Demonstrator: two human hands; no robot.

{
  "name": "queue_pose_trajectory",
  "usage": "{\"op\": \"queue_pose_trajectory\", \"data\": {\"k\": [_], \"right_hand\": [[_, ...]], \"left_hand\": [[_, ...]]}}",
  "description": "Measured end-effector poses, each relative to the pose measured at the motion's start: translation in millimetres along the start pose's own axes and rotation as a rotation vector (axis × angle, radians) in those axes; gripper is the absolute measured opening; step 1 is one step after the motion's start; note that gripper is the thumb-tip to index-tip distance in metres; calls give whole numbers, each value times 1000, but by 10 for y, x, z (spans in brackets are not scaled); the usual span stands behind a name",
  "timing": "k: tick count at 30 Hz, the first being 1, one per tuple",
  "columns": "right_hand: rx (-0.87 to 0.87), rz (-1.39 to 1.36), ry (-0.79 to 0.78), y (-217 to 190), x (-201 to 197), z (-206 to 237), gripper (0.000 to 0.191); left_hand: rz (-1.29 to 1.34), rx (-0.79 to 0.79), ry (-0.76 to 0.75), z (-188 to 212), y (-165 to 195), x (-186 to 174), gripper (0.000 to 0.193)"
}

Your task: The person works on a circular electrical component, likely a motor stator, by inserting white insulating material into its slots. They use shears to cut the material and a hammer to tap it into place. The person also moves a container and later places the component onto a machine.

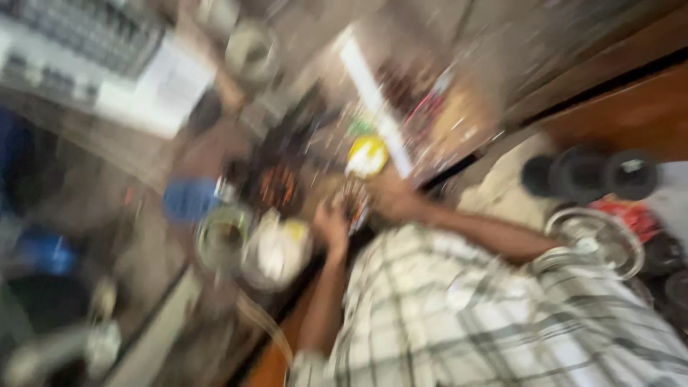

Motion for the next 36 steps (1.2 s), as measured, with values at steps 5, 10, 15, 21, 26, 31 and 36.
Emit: {"op": "queue_pose_trajectory", "data": {"k": [5,10,15,21,26,31,36], "right_hand": [[525,31,324,702,-411,201,26],[647,254,149,869,-382,-145,28],[893,302,79,1044,-461,-253,30],[651,364,206,825,-765,-444,20],[498,802,-206,904,-776,-812,24],[495,904,-367,973,-771,-857,20],[582,565,-165,867,-821,-757,18]], "left_hand": [[-47,353,47,13,288,-46,28],[-415,540,167,318,671,-266,53],[-600,-5,-150,1037,242,-745,49],[-651,263,547,1240,505,-1847,132],[-443,98,419,1121,254,-1857,138],[-381,135,381,1030,135,-1710,132],[-239,131,448,964,29,-1762,125]]}}
Point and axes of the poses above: each hand's wrist, its own z-axis away from the middle knuckle, its own x-axis out of the palm, y = z × x, the point moved 9 cm from there along -z, towards the middle knuckle, and after that the axes turned 9 degrees about -y, right-handed, at the moved point
